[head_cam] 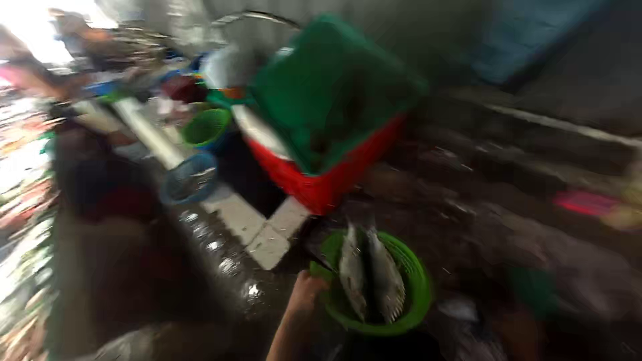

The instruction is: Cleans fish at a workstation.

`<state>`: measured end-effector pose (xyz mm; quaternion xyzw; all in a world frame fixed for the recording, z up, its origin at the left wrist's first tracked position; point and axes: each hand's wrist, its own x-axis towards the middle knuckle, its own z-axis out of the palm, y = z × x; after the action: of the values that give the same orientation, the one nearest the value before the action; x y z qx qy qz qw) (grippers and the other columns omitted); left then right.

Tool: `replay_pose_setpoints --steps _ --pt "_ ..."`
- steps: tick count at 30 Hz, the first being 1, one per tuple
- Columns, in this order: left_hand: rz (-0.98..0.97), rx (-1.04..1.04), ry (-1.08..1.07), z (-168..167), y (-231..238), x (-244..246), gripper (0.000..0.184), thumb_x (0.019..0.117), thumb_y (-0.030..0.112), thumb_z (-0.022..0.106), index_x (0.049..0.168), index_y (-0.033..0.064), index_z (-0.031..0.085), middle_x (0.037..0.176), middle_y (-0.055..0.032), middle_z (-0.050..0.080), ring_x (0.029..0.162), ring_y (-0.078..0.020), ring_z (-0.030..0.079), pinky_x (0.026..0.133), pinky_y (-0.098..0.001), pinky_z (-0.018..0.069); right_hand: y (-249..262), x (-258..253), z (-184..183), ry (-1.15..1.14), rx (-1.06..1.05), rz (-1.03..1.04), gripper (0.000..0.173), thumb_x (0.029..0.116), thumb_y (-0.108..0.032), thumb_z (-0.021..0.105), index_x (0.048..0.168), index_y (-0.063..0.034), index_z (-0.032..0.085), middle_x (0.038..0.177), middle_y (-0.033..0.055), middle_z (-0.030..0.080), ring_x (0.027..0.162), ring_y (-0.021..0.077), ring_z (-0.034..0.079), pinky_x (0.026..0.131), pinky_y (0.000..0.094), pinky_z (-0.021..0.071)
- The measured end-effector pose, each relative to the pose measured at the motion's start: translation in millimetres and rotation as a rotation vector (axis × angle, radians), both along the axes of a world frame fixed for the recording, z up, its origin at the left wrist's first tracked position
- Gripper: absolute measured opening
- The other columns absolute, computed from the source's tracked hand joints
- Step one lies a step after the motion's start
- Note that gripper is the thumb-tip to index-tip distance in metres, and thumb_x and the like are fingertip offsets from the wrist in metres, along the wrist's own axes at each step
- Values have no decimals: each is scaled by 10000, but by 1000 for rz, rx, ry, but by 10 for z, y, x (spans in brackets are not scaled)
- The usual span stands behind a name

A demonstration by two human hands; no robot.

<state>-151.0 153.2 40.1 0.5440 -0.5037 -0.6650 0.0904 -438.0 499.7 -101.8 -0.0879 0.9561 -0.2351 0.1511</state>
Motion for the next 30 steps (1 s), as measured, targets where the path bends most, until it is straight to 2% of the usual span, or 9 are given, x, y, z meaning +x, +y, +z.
replay_pose_setpoints --steps 2,7,10,12,15,19,23,27,30 --pt "-15 19 137 -464 116 -362 472 810 -76 709 1253 -48 549 992 -170 706 866 -249 705 723 -427 616 34 -162 -333 50 14 -82 663 946 -310 718 1501 -33 482 1330 332 610 1200 526 612 980 723 486" --pt "-45 -54 105 -565 258 -1749 618 730 -117 722 1308 -51 512 1118 -213 666 974 -292 678 786 -481 601 -24 -506 -597 -132 249 -22 876 806 -174 805 1572 -99 386 1452 352 485 1289 547 531 1018 694 485" --pt "-84 -189 150 -685 142 -2400 511 730 -110 729 1214 -79 569 1071 -219 676 953 -285 681 793 -470 600 19 -688 -532 -137 158 -101 756 888 -233 731 1558 -89 410 1463 308 505 1298 493 553 1027 644 504" --pt "-82 -273 169 -761 -25 -2812 407 737 -106 726 1127 -63 621 1013 -197 693 906 -267 691 759 -459 604 73 -889 -384 6 -60 -157 569 985 -258 638 1490 -45 484 1366 273 586 1231 435 610 1022 586 531" --pt "-71 -312 135 -826 -416 -3436 536 754 -111 745 1262 -37 591 1165 -215 673 1031 -303 669 839 -499 584 77 -1332 113 365 -307 -189 574 1014 -372 581 1442 7 523 1352 283 584 1229 401 607 1049 523 519" --pt "-271 -353 16 -1071 -1071 -4098 673 747 -14 798 1370 0 544 1269 -238 629 1126 -349 626 896 -555 553 -142 -1967 782 782 -353 -119 672 974 -476 582 1462 -18 511 1437 312 498 1313 451 518 1067 582 476" --pt "-641 -544 -239 -1212 -1350 -4532 568 875 205 804 1366 16 590 1284 -255 643 1166 -399 632 972 -605 524 -218 -2476 923 915 -258 -7 402 1005 -298 572 1364 -131 642 1457 258 506 1285 422 539 1037 593 475" --pt "-704 -1153 -407 -1016 -760 -4646 574 973 303 655 1420 -33 528 1407 -321 543 1330 -517 492 1084 -700 397 143 -2985 882 916 -212 -279 572 1019 -401 556 1448 -24 529 1483 324 441 1387 462 438 1151 569 393" --pt "-831 -1208 -96 -1077 20 -4669 428 1038 302 561 1385 53 583 1354 -207 621 1248 -385 608 1042 -571 513 -2 -2949 607 878 -615 -407 596 1075 -327 438 1503 78 349 1490 240 460 1377 265 486 1150 390 438"
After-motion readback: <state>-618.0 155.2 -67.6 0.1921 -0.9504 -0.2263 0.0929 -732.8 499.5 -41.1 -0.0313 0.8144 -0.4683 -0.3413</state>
